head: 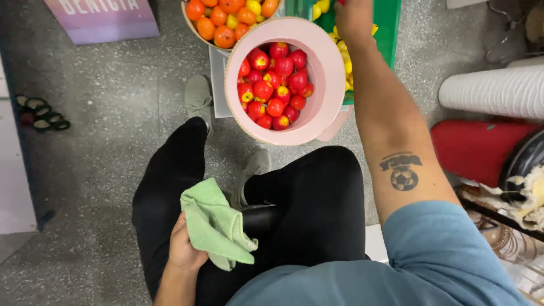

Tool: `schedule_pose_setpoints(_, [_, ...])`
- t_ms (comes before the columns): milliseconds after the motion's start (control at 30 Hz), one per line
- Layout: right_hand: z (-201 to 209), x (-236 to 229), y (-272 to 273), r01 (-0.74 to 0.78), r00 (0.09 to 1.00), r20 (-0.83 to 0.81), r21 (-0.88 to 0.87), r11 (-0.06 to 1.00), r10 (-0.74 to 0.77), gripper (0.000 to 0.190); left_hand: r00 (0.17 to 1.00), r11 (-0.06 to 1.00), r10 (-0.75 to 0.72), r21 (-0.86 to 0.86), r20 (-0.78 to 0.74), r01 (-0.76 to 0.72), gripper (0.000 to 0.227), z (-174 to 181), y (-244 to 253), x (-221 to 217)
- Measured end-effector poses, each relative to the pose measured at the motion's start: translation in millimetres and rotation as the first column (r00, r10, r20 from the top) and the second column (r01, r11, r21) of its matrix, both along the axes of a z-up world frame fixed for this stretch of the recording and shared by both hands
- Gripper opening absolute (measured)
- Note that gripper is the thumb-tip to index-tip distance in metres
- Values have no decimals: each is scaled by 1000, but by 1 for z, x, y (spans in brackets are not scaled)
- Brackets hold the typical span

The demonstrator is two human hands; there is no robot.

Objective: Cleaning small red toy apples one by one using a green cloth and placing them into a bowl.

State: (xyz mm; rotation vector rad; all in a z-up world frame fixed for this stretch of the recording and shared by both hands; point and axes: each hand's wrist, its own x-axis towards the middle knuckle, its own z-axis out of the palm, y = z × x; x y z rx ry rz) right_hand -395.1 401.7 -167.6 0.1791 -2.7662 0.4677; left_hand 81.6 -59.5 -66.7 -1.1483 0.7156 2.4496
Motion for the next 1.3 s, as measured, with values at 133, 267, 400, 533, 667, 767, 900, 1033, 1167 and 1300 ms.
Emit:
schedule_pose_setpoints(133, [44, 22, -10, -36, 986, -162, -24, 999, 32, 26, 999, 1000, 20, -21, -25, -21, 21, -2, 3, -7])
schedule_pose_setpoints(267, [100, 94, -28, -47, 994, -107, -443, 895, -1, 36, 997, 999, 37, -32, -73, -40, 24, -6, 8, -18])
schedule_pose_setpoints(400, [129, 178, -37, 45, 989, -107, -415, 909, -98, 24, 987, 998, 50, -37, -151, -56, 27, -6, 15, -37])
schedule_pose_setpoints(533, [137, 249, -56, 21, 998, -22, -766, 642, -59, 39, 961, 998, -14, -70, -275, -5, 22, 13, 31, -56])
schedule_pose_setpoints(667, [191, 336, -137, -84, 990, -18, -874, 479, 140, 35, 950, 986, -118, -147, -289, 78, 23, 14, 46, -65])
schedule_pose_setpoints(767, [250, 382, -189, -235, 954, 16, -580, 780, 300, 33, 927, 974, -191, -180, -323, 138, 22, 8, 59, -69])
schedule_pose_setpoints(900, [264, 411, -220, -400, 905, -79, -498, 769, 418, 34, 843, 920, -353, -317, -406, 232, 24, 7, 62, -73])
schedule_pose_setpoints(1033, [261, 427, -228, -398, 906, -42, -418, 817, 420, 34, 767, 827, -496, -491, -408, 274, 34, 30, 70, -78])
schedule_pose_setpoints(1167, [250, 441, -227, -389, 909, -5, -362, 847, 416, 37, 777, 788, -522, -547, -351, 282, 26, 41, 82, -68])
schedule_pose_setpoints(1300, [258, 449, -226, -397, 915, -58, -322, 860, 400, 42, 759, 712, -576, -643, -304, 282, 24, 50, 80, -67])
